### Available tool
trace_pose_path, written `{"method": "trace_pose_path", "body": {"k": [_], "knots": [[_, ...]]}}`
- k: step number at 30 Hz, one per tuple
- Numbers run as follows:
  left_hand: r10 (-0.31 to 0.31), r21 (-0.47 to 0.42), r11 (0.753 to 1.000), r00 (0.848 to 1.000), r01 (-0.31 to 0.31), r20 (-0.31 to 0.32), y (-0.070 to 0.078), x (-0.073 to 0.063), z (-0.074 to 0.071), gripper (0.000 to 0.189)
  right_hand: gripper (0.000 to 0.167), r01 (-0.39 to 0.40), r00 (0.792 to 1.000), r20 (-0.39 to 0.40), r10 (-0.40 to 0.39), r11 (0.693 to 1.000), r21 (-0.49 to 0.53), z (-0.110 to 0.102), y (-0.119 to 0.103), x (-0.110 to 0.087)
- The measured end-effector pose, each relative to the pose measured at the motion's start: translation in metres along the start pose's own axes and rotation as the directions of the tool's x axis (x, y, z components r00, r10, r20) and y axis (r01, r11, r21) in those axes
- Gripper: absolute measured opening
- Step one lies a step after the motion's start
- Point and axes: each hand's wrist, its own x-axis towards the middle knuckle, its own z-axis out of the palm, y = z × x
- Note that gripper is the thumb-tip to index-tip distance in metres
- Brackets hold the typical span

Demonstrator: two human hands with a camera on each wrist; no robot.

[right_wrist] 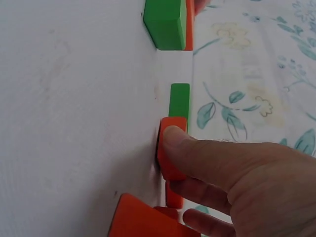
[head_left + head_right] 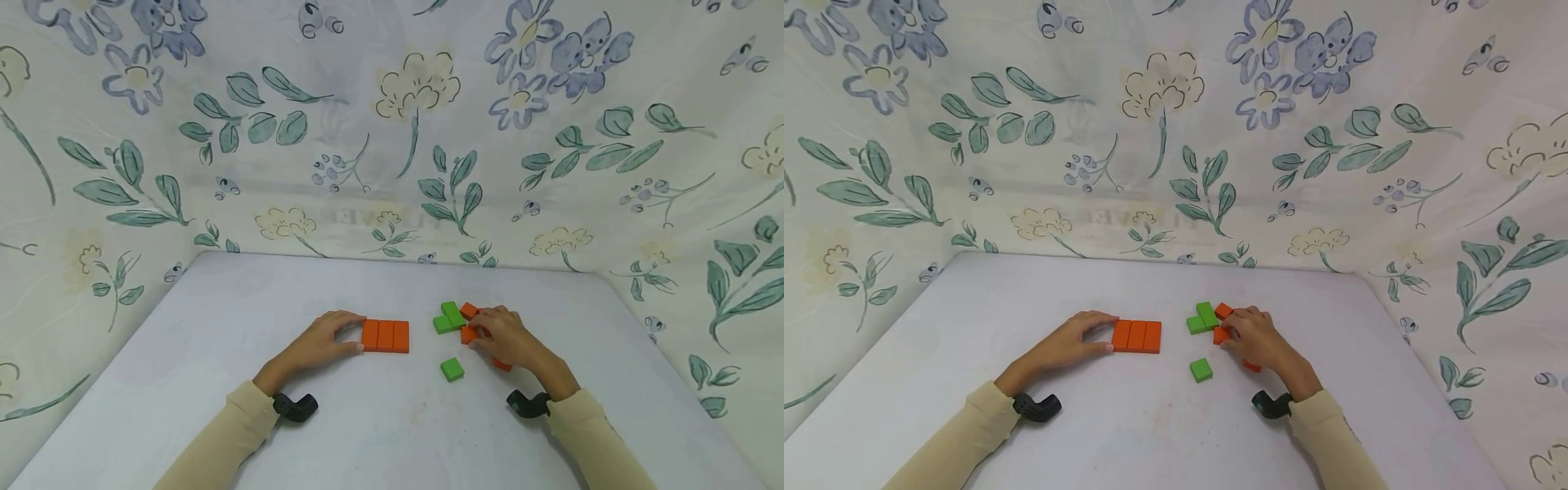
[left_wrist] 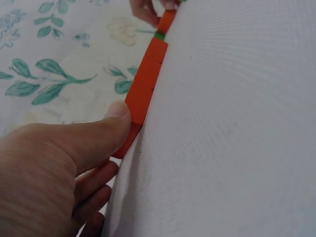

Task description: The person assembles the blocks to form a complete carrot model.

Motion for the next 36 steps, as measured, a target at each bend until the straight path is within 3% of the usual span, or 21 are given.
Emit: {"method": "trace_pose_path", "body": {"k": [9,15,25,36], "knots": [[0.009,-0.001,1.0,1.0,-0.009,-0.004,0.002,-0.001,-0.001,0.056,0.031,0.05,0.999,-0.012,-0.049,0.997,0.052,-0.006,-0.008,0.001],[0.012,0.009,1.0,1.0,-0.012,-0.009,0.0,-0.001,0.0,0.057,0.029,0.083,0.996,-0.021,-0.081,0.991,0.106,-0.01,-0.028,0.002],[0.029,0.023,0.999,0.999,-0.029,-0.015,-0.003,0.001,0.005,0.056,0.028,0.195,0.977,-0.103,-0.186,0.977,0.09,-0.007,-0.06,0.004],[0.018,0.037,0.999,1.0,-0.017,-0.019,0.001,0.0,0.003,0.056,0.027,0.206,0.977,-0.078,-0.198,0.972,0.11,-0.001,-0.081,0.011]]}}
